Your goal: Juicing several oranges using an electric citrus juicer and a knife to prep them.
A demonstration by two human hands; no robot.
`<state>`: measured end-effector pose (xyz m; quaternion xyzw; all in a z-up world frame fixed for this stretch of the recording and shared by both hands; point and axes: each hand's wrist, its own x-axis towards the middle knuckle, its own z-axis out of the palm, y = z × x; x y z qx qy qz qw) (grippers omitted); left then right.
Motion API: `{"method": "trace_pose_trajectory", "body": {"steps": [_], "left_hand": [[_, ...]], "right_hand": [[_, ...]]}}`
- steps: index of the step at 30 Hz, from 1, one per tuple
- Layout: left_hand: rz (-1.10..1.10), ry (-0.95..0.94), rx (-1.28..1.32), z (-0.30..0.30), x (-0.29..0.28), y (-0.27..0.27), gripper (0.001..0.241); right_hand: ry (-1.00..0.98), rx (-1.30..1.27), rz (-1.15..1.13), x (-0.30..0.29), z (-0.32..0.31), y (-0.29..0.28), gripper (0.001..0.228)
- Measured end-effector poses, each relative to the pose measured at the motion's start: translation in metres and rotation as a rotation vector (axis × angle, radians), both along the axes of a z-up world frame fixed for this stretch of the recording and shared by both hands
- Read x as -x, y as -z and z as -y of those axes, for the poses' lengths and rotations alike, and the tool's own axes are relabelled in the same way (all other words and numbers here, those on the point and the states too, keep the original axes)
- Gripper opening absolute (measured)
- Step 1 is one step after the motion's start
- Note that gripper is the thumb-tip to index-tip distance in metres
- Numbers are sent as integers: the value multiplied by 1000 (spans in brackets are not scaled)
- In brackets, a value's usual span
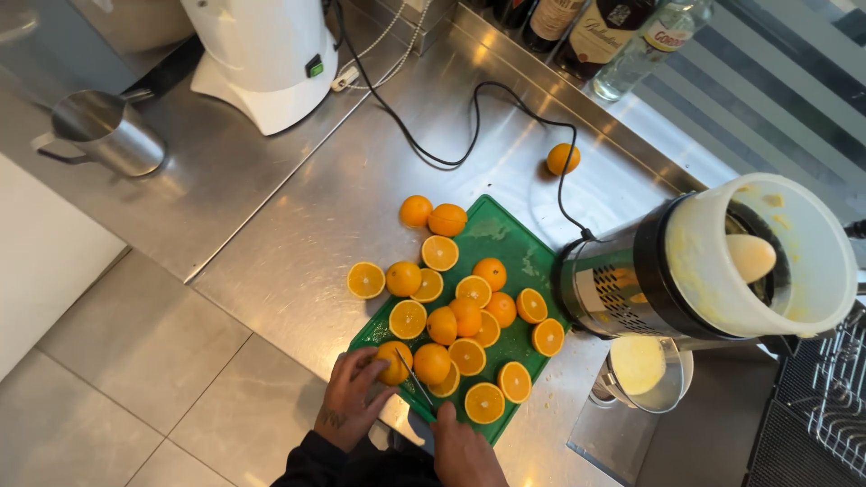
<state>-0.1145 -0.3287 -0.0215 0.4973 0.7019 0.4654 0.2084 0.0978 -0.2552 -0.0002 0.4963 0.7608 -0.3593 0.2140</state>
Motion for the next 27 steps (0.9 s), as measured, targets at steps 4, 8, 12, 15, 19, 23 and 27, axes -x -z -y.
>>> {"method": "trace_pose_trajectory", "body": {"steps": [4, 8, 12, 15, 19, 23, 27], "left_hand": [[-87, -81, 5, 5, -3, -2, 47], [-33, -77, -40, 7, 5, 3, 46], [70, -84, -24, 11, 1, 9, 48], [107, -102, -52, 8, 2, 7, 47], [160, -75, -102, 7, -4, 16, 47], [43, -138, -32, 9, -10, 15, 48], [80, -219, -20, -5, -11, 16, 49]], "right_hand": [[-70, -66, -88, -8, 1, -5, 22], [-268, -433, -344, -5, 9, 34, 43], [-373, -638, -406, 27, 2, 35, 28], [-421, -715, -167, -8, 20, 49, 47], [-86, -304, 31, 40, 29, 63, 10], [-154, -439, -58, 40, 29, 61, 7], [-80, -204, 42, -16, 42, 83, 12]]}}
